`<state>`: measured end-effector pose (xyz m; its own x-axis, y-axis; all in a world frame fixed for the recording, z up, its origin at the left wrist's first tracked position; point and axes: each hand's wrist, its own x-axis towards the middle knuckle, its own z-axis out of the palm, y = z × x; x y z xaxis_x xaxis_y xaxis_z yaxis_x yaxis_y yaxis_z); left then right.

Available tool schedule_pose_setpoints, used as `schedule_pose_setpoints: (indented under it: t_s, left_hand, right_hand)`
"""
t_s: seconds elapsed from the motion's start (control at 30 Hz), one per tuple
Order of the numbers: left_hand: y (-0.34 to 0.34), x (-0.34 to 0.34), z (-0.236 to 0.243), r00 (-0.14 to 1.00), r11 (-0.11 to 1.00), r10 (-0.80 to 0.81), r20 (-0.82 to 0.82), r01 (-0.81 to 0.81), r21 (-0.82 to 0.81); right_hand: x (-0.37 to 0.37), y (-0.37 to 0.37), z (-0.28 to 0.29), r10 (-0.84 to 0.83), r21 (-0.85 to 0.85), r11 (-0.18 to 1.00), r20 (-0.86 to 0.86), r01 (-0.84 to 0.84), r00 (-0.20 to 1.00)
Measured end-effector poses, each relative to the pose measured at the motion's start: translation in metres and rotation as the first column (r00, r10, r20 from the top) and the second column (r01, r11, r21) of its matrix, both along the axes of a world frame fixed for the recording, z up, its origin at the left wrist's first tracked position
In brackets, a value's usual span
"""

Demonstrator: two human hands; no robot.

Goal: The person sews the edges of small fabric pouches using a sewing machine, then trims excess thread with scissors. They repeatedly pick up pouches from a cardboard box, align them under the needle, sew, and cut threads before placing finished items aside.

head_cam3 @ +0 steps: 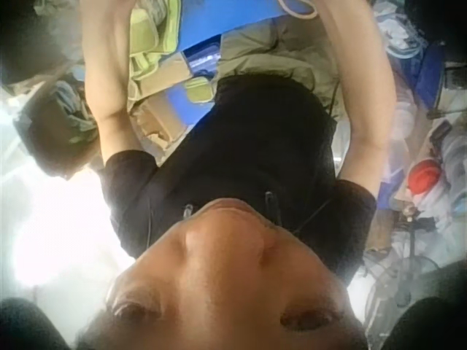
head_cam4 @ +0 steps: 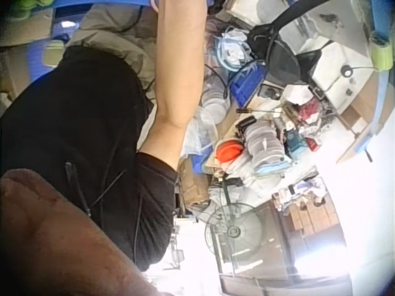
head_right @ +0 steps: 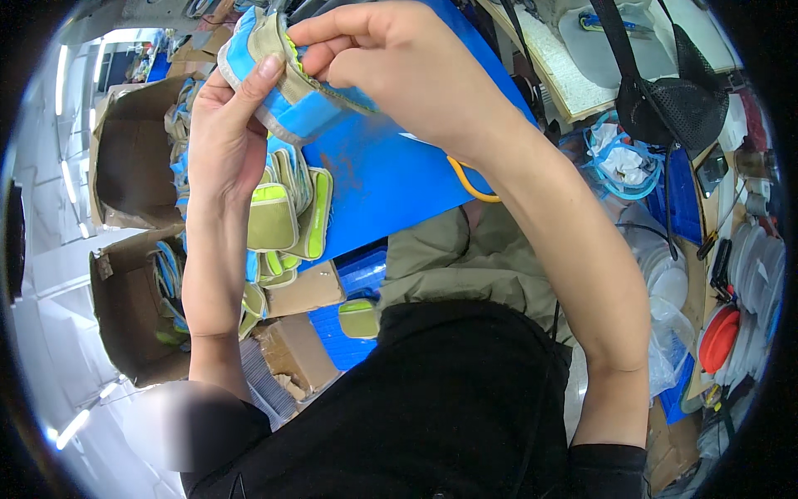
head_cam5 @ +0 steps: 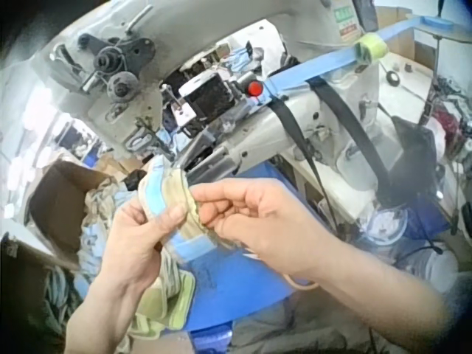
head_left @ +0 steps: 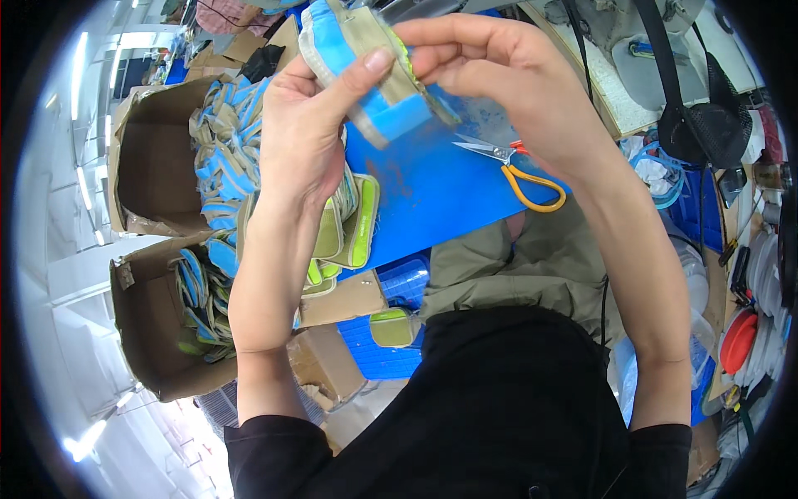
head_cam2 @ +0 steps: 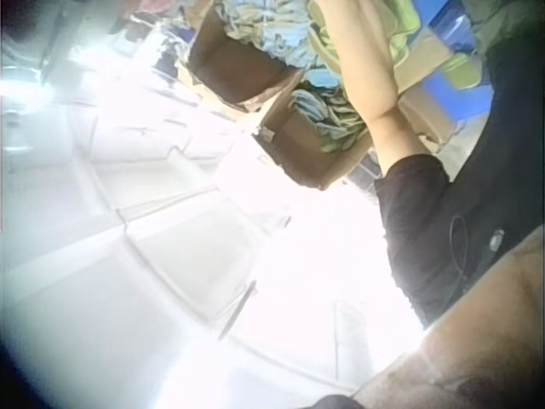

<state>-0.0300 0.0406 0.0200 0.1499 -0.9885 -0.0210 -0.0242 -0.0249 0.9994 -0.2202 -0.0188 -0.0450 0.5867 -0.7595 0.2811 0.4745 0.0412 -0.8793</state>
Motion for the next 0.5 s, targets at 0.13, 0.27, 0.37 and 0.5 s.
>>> schedule_pose_setpoints:
  t_s: [0.13,0.27,0.37,0.5]
  left_hand:
    - [0.0,0.003,0.0,1.0,1.0,0.001,0.006,-0.001,0.012]
    - [-0.002,0.002,0.002,0.99,0.988,0.045,-0.135,-0.024,0.153]
    - [-0.008,0.008,-0.001,0.964,0.983,0.082,-0.252,-0.036,0.18]
    - [-0.007,0.009,0.007,0.893,0.959,0.126,-0.432,0.003,0.284]
  right_hand:
    - [0.004,0.0,0.003,-0.028,0.051,0.998,0.027,0.026,0.999]
    - [0.018,-0.001,0.002,-0.167,0.079,0.983,-0.022,0.168,0.986]
    - [0.023,-0.004,0.008,-0.216,0.023,0.975,-0.162,0.222,0.963]
    - [0.023,-0.006,0.011,-0.181,-0.004,0.983,-0.212,0.184,0.96]
